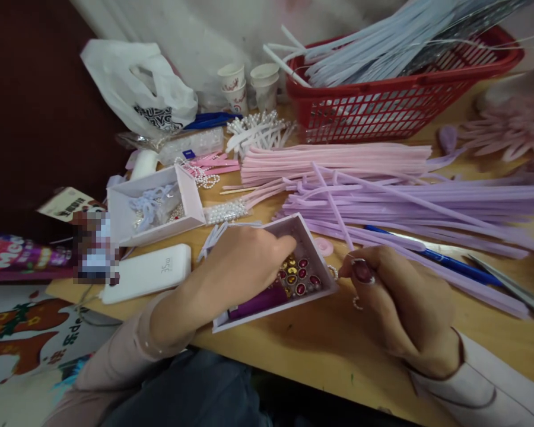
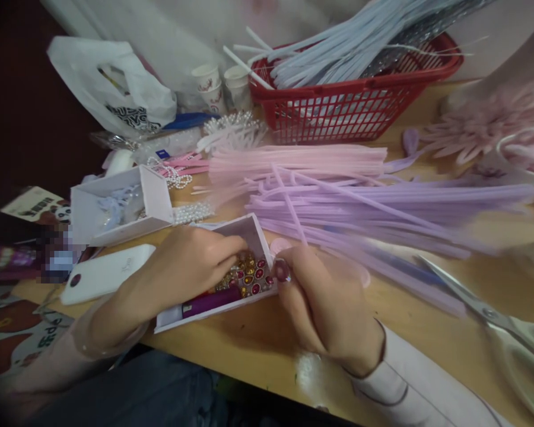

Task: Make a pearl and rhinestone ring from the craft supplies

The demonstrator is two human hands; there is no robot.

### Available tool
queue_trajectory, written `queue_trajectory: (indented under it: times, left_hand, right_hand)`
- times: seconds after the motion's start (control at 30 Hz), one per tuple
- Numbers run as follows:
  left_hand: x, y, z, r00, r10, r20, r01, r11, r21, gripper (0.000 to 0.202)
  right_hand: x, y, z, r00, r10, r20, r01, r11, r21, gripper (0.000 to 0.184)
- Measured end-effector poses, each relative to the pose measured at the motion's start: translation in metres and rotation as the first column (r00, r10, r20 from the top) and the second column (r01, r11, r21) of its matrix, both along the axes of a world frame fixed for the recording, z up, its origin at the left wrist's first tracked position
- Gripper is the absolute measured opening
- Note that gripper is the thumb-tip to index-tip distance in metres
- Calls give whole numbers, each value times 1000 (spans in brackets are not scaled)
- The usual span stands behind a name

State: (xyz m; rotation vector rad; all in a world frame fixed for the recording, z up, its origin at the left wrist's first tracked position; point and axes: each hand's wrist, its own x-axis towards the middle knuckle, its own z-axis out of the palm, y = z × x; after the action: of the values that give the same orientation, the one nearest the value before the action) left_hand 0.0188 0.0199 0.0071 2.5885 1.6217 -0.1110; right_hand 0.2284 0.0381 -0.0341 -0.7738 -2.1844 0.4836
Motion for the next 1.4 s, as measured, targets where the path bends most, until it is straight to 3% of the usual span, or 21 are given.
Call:
queue_trajectory:
  times: [0.3,0.5,0.67,1.03,1.4]
  left_hand:
    - [6,8,-5,996,-60,72,65,995,-79,17]
    - [2,10,-9,988,-148,51,149,989,-16,19]
    - [0,8,-11,990,-132,48,129,990,50,14]
    - [-1,6,-9,983,-183,-32,181,982,-53,13]
    - [2,8,-9,995,-99,30,100,995,-26,14]
  right_hand:
    - [0,0,-2,1000,10,2,-10,1000,15,14]
    - [-1,0,-2,1000,10,11,-10,1000,12,15]
    - [-1,1,-2,1000,12,18,-12,999,43,15]
    - [-1,1,0,999,24,24,-25,998,62,13]
    - [0,-2,2,999,21,44,-24,998,64,13]
